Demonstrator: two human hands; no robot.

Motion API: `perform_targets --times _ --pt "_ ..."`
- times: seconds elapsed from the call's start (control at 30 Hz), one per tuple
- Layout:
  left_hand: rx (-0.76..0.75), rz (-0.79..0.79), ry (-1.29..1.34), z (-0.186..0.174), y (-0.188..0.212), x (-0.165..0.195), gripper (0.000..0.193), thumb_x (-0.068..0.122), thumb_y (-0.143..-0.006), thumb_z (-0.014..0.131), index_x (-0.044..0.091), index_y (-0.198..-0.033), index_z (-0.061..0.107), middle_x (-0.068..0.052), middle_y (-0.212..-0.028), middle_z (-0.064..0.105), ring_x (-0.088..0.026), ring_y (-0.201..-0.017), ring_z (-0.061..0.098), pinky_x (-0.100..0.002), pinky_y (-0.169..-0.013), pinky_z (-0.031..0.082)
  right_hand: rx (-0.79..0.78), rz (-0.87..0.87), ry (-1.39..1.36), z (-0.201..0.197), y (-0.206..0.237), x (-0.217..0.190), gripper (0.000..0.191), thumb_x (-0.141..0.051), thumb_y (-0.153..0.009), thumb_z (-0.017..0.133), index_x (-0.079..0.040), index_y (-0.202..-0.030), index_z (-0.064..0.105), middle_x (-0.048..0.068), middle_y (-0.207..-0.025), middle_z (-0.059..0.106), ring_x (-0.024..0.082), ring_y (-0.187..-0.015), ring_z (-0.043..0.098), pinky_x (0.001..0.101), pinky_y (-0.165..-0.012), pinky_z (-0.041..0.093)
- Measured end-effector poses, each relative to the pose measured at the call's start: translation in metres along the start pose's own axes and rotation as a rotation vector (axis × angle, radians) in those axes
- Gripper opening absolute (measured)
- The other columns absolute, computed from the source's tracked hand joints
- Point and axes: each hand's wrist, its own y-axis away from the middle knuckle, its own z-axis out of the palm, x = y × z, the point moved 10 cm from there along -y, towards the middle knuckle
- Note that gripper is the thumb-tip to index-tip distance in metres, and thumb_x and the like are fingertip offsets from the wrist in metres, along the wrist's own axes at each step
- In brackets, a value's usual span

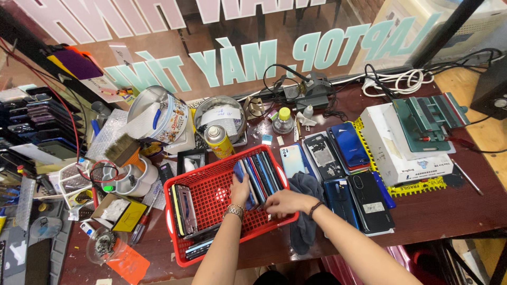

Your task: The person wipes the backs of smartphones one at a time with a dark cloth at a repair-shop counter, then places each cleaned phone into a red plastic basket, working through a pile of phones on the desk.

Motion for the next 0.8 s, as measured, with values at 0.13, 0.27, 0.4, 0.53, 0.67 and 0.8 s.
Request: perform_targets --times 0.13,0.27,0.4,0.53,0.67,0.8 --pt "0.247 0.096 0.031 -0.015 0.008 0.017 0.078 0.047 -0.097 0.058 0.014 -0.16 0.026 -0.027 -0.154 0.038 -0.044 -0.14 0.038 -0.051 -0.115 0.032 0.561 0.061 0.079 -0.096 0.048 0.022 0.037 -0.036 -0.094 0.065 -0.008 -0.117 0.072 0.014 -0.105 0.08 0.029 -0.102 0.076 0.0434 -0.091 0.06" --pt "0.41 0.462 0.019 -0.015 0.039 0.077 0.066 0.033 -0.097 0.058 0.005 -0.154 0.036 -0.025 -0.15 0.045 -0.042 -0.137 0.043 -0.05 -0.115 0.033 0.392 0.13 0.577 -0.07 0.061 0.025 0.111 -0.039 -0.064 0.101 -0.019 -0.155 0.04 0.028 -0.163 0.021 0.058 -0.141 0.025 0.0561 -0.106 0.036" --pt "0.325 0.718 0.022 0.013 0.065 0.131 0.061 0.02 -0.097 0.06 0.0 -0.15 0.039 -0.029 -0.143 0.051 -0.043 -0.131 0.049 -0.049 -0.111 0.037 0.46 0.228 0.588 -0.035 0.062 0.026 0.094 -0.029 -0.074 0.089 -0.02 -0.151 0.035 0.02 -0.166 0.008 0.054 -0.146 0.011 0.0595 -0.115 0.025" --pt "0.088 0.7 0.156 0.055 0.06 0.148 0.061 0.018 -0.095 0.059 -0.001 -0.149 0.04 -0.025 -0.131 0.063 -0.039 -0.121 0.064 -0.044 -0.103 0.048 0.824 0.035 0.382 -0.061 0.084 0.017 0.067 -0.011 -0.073 0.076 -0.013 -0.135 0.049 0.015 -0.153 0.04 0.043 -0.14 0.04 0.0451 -0.113 0.041" --pt "-0.028 0.573 -0.114 0.104 0.045 0.138 0.073 0.02 -0.095 0.062 -0.004 -0.155 0.029 -0.033 -0.129 0.062 -0.044 -0.12 0.063 -0.046 -0.104 0.049 1.177 -0.044 -0.095 -0.138 0.132 0.054 0.045 -0.005 -0.079 0.071 -0.005 -0.122 0.056 0.019 -0.121 0.065 0.039 -0.118 0.061 0.0409 -0.097 0.049" --pt "-0.084 0.47 -0.552 0.152 0.044 0.119 0.097 0.027 -0.092 0.072 -0.005 -0.159 0.009 -0.048 -0.141 0.04 -0.052 -0.125 0.056 -0.048 -0.108 0.047 1.296 -0.093 -0.32 -0.187 0.172 0.081 0.039 -0.003 -0.082 0.067 -0.001 -0.119 0.056 0.017 -0.103 0.071 0.033 -0.102 0.071 0.0382 -0.089 0.053"
